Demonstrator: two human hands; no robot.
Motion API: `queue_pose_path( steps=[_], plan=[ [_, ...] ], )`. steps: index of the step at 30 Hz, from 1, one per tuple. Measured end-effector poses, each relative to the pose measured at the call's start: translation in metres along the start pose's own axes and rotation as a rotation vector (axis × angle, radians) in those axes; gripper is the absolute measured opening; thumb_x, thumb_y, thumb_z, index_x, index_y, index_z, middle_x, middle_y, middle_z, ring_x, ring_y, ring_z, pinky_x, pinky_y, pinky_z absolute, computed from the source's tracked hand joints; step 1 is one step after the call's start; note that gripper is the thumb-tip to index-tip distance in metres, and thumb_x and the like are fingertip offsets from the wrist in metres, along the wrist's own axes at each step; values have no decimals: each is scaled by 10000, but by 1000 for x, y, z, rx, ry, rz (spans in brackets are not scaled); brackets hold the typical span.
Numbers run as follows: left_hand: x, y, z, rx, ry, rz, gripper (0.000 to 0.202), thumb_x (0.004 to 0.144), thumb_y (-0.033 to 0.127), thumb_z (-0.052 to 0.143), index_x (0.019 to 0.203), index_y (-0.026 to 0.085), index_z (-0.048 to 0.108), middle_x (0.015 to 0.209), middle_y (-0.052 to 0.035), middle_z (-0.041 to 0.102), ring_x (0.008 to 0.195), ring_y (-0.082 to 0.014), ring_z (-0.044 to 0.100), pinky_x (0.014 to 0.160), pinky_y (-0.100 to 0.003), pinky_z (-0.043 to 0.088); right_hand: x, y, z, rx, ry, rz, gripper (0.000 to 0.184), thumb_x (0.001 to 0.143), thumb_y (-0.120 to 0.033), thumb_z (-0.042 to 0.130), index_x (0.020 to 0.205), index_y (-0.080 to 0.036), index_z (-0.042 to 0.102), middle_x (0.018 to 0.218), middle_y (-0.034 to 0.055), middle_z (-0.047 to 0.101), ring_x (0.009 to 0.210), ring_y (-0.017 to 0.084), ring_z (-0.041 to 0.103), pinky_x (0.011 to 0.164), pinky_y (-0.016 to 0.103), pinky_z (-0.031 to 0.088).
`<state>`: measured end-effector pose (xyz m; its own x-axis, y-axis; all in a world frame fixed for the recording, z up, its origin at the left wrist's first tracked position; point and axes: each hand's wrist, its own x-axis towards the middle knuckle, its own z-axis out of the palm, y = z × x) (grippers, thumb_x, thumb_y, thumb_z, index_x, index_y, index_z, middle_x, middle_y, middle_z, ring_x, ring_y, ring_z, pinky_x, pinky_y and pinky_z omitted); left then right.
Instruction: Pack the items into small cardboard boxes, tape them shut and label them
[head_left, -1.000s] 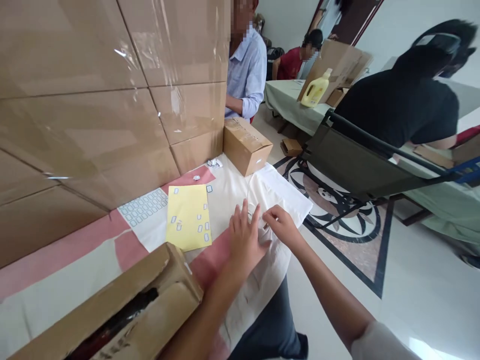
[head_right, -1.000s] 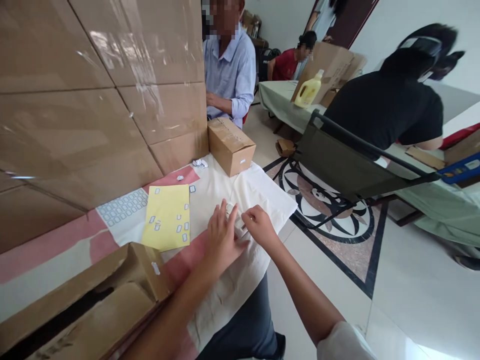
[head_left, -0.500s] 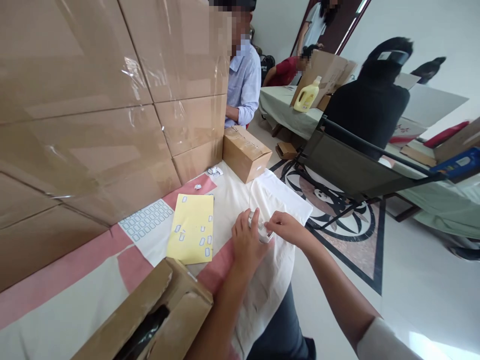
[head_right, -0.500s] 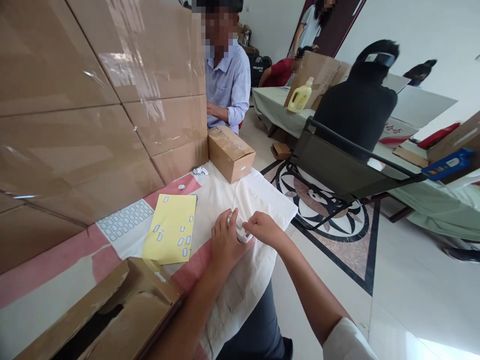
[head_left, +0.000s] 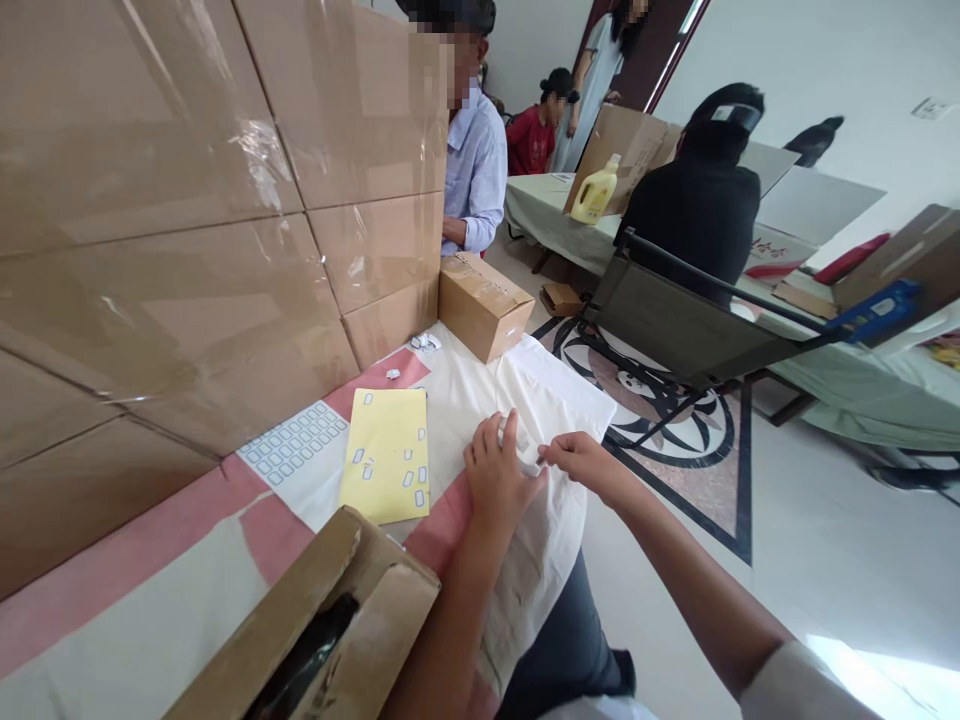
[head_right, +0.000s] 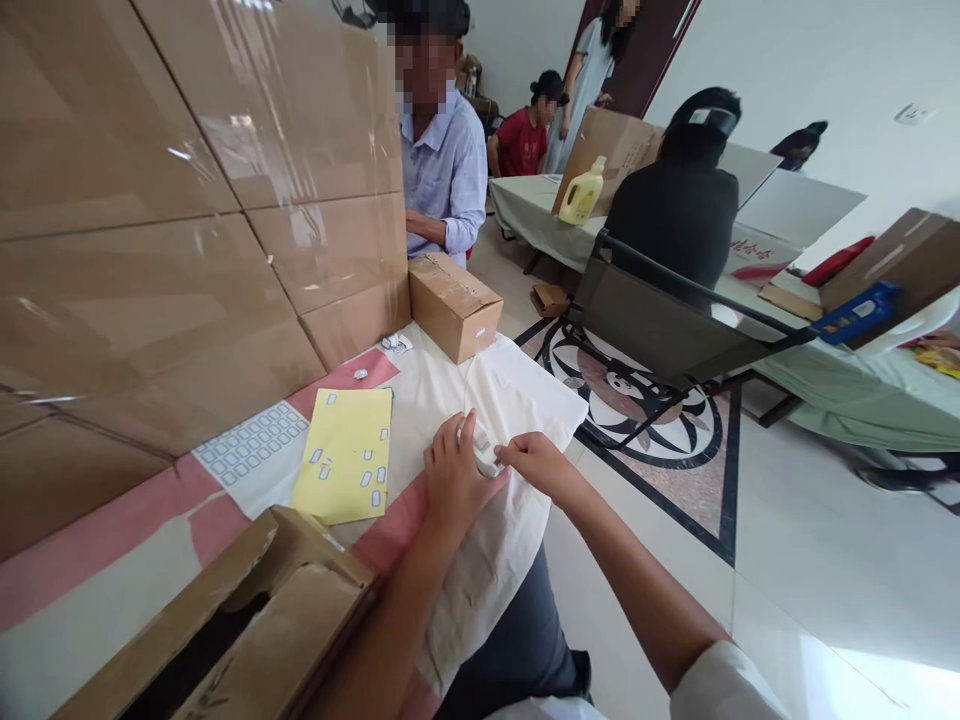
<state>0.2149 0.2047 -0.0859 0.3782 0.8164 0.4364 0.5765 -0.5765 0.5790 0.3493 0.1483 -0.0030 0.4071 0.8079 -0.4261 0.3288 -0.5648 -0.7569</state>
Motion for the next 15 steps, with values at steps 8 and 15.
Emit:
queue_pose_path(
  steps=[8, 15],
  plan=[
    [1, -1, 1, 17, -13, -4, 878, 761, 495, 753, 1532, 222, 435, 1499, -136, 560, 1370, -341, 517, 1043, -475, 450, -14, 14, 3, 82, 66, 2, 644, 681, -647, 790, 557, -227, 318, 524, -88, 232, 524, 76, 212, 511, 274, 161],
    [1, 0, -3, 10, -45, -13, 875, 806, 543, 721, 1554, 209, 411, 1525, -146, 535, 1394, -341, 495, 1069, -463, 430, -17, 22, 4, 177, 96, 14, 594, 672, -655, 812, 550, -207, 442, 503, -70, 340, 528, 80, 277, 525, 271, 171]
  ],
)
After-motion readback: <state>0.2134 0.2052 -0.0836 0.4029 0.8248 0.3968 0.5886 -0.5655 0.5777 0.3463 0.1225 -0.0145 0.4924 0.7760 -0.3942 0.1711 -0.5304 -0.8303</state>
